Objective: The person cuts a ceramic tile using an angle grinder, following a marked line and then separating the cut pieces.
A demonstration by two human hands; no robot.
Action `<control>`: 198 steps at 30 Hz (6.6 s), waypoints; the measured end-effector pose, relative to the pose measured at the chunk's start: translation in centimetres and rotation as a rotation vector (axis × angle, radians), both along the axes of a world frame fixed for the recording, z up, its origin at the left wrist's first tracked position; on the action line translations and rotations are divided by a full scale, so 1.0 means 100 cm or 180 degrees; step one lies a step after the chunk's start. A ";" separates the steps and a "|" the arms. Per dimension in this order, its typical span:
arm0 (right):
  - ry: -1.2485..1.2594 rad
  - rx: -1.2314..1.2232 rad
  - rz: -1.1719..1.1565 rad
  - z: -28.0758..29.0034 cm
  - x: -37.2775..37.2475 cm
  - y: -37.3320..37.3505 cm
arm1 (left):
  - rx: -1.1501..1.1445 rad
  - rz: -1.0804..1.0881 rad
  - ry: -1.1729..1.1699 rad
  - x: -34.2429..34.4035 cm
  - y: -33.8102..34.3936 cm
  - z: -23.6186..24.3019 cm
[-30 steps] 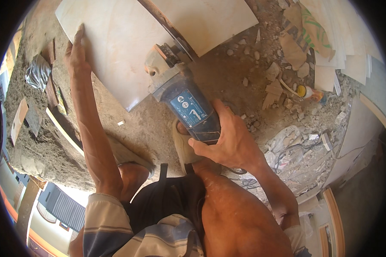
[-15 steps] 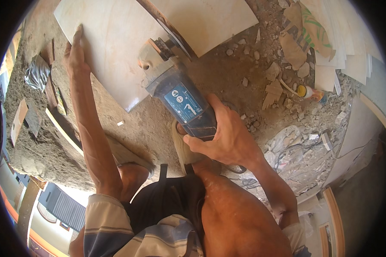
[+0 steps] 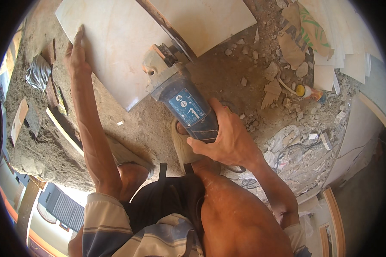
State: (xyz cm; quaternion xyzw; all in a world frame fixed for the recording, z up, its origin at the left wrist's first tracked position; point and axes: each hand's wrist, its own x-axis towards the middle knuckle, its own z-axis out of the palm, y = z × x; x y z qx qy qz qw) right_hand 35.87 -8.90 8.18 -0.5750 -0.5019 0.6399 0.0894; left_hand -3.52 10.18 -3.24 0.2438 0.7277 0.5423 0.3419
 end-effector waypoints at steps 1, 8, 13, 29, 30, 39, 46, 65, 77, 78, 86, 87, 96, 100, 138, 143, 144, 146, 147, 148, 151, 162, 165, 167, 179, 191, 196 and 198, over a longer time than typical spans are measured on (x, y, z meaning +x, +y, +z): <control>0.0003 -0.0016 -0.0001 0.000 0.000 0.000 | -0.0013 -0.0001 -0.0010 0.001 0.000 0.002; -0.0043 0.0171 -0.0009 -0.004 0.003 -0.010 | 0.0018 -0.0059 0.0043 -0.010 0.003 -0.006; -0.0063 0.0276 0.0028 0.011 0.004 -0.011 | -0.0205 -0.0377 0.0749 -0.014 -0.002 -0.009; 0.0246 0.0638 -0.1632 0.113 0.023 0.092 | 0.0824 -0.4075 0.3771 0.158 0.109 0.058; 0.0250 0.0834 -0.1664 0.112 0.023 0.097 | 0.0959 -0.4307 0.4138 0.164 0.129 0.043; 0.0004 0.1247 -0.2186 0.116 0.045 0.088 | 0.0095 -0.5512 0.3642 0.189 0.196 0.006; 0.0016 0.1525 -0.2432 0.122 0.074 0.082 | 0.0593 -0.5467 0.3299 0.223 0.205 0.042; 0.0273 0.1620 -0.2130 0.123 0.063 0.101 | 0.1740 -0.4524 0.2659 0.266 0.188 -0.026; 0.0210 0.1537 -0.2088 0.103 0.033 0.106 | -0.0921 0.0574 0.0998 0.058 -0.100 0.030; 0.0208 0.1540 -0.2009 0.099 0.029 0.106 | -0.0979 0.0521 0.0232 0.064 -0.107 0.025; 0.0284 0.1336 -0.1578 0.103 -0.007 0.103 | -0.0530 -0.0044 0.0905 0.040 -0.113 0.020; 0.0281 0.1300 -0.1598 0.104 -0.008 0.100 | -0.0260 -0.0086 0.0929 0.022 -0.111 0.007; 0.0382 0.0872 -0.1738 0.109 -0.017 0.058 | -0.0650 -0.1065 0.2784 -0.125 -0.001 0.028; 0.0179 0.0851 -0.1519 0.110 -0.029 0.053 | -0.0529 -0.1365 0.2641 -0.125 0.034 0.033; 0.0241 0.0961 -0.0443 -0.043 -0.144 0.255 | -0.1384 -0.1780 0.2404 -0.041 0.090 0.046; 0.0302 0.0799 -0.0499 -0.040 -0.145 0.259 | -0.1219 -0.1743 0.2226 -0.041 0.088 0.040; 0.0300 0.0820 -0.0492 -0.041 -0.145 0.259 | -0.1206 -0.1747 0.2185 -0.042 0.089 0.039; 0.0294 0.0873 -0.0479 -0.040 -0.144 0.259 | -0.1169 -0.1753 0.2105 -0.043 0.089 0.040; 0.0268 0.0859 -0.0438 -0.038 -0.143 0.260 | -0.1154 -0.1767 0.2092 -0.044 0.088 0.040; 0.0246 0.0839 -0.0398 -0.038 -0.143 0.262 | -0.1145 -0.1783 0.2080 -0.045 0.089 0.039; 0.0231 0.0798 -0.0359 -0.040 -0.143 0.265 | -0.1170 -0.1792 0.2133 -0.045 0.089 0.040; 0.0204 0.0746 -0.0375 -0.038 -0.146 0.270 | -0.1202 -0.1736 0.2100 -0.042 0.088 0.040; 0.0242 0.0709 -0.0387 -0.038 -0.147 0.271 | -0.1232 -0.1696 0.2138 -0.042 0.087 0.041; 0.0235 0.0743 -0.0396 -0.039 -0.148 0.270 | -0.1238 -0.1682 0.2130 -0.041 0.088 0.041; 0.0263 0.0698 -0.0429 -0.039 -0.148 0.271 | -0.1188 -0.1649 0.2098 -0.038 0.087 0.041; 0.0214 0.0701 -0.0357 -0.038 -0.147 0.273 | -0.1229 -0.1692 0.2133 -0.040 0.087 0.041; 0.0185 0.0803 -0.0338 -0.040 -0.147 0.272 | -0.1196 -0.1649 0.2131 -0.041 0.086 0.038; 0.0183 0.0789 -0.0307 -0.040 -0.146 0.273 | -0.1209 -0.1645 0.2138 -0.039 0.086 0.039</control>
